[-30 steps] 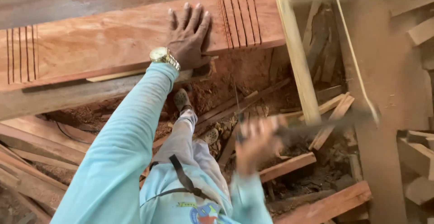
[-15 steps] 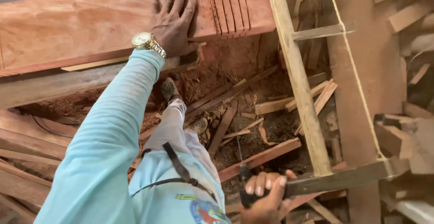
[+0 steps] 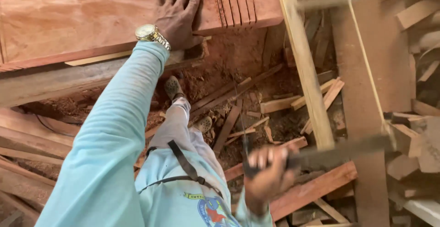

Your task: The person uses a hand saw to cut a rectangular piece of reddish-brown wood clamped to a workbench. They make several parallel cuts along the wood's length, then lift the piece to inspect the grooves before placing it back on the bench to continue sawing.

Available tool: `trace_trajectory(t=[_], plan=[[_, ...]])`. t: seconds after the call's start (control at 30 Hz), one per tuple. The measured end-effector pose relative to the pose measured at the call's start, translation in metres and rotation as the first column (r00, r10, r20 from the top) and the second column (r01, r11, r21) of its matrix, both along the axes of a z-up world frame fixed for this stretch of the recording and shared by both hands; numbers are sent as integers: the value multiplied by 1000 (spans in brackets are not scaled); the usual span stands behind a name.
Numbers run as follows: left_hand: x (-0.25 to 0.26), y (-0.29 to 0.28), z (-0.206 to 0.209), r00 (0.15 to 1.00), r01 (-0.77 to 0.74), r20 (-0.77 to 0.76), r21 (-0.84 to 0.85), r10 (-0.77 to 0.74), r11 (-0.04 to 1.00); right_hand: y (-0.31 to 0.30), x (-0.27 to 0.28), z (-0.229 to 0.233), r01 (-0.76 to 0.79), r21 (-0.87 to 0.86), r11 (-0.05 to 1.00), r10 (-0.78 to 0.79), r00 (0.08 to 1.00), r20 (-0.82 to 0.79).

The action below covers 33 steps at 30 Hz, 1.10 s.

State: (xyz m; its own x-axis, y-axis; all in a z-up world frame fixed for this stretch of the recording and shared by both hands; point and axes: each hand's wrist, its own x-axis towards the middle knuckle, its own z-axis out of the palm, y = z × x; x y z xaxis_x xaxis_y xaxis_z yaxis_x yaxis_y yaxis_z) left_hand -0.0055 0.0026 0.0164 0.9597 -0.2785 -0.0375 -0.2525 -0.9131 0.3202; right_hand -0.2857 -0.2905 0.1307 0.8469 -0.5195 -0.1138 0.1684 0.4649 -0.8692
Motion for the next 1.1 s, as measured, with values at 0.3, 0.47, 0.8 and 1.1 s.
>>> trace_trajectory(t=[0.3, 0.47, 0.8, 1.1], plan=[[6, 1, -1, 998, 2, 61, 46, -4, 999, 80, 147, -47, 38, -1, 999, -38, 994, -101], [-12, -2, 4, 999, 4, 48, -6, -4, 1000, 73, 152, -31, -47, 145, 988, 36, 997, 73], [-1, 1, -14, 984, 29, 176, -7, -27, 1000, -5, -24, -27, 112, 64, 992, -103, 987, -127], [-2, 1, 9, 999, -18, 43, 5, 18, 1000, 74, 166, -37, -64, 124, 990, 47, 989, 138]])
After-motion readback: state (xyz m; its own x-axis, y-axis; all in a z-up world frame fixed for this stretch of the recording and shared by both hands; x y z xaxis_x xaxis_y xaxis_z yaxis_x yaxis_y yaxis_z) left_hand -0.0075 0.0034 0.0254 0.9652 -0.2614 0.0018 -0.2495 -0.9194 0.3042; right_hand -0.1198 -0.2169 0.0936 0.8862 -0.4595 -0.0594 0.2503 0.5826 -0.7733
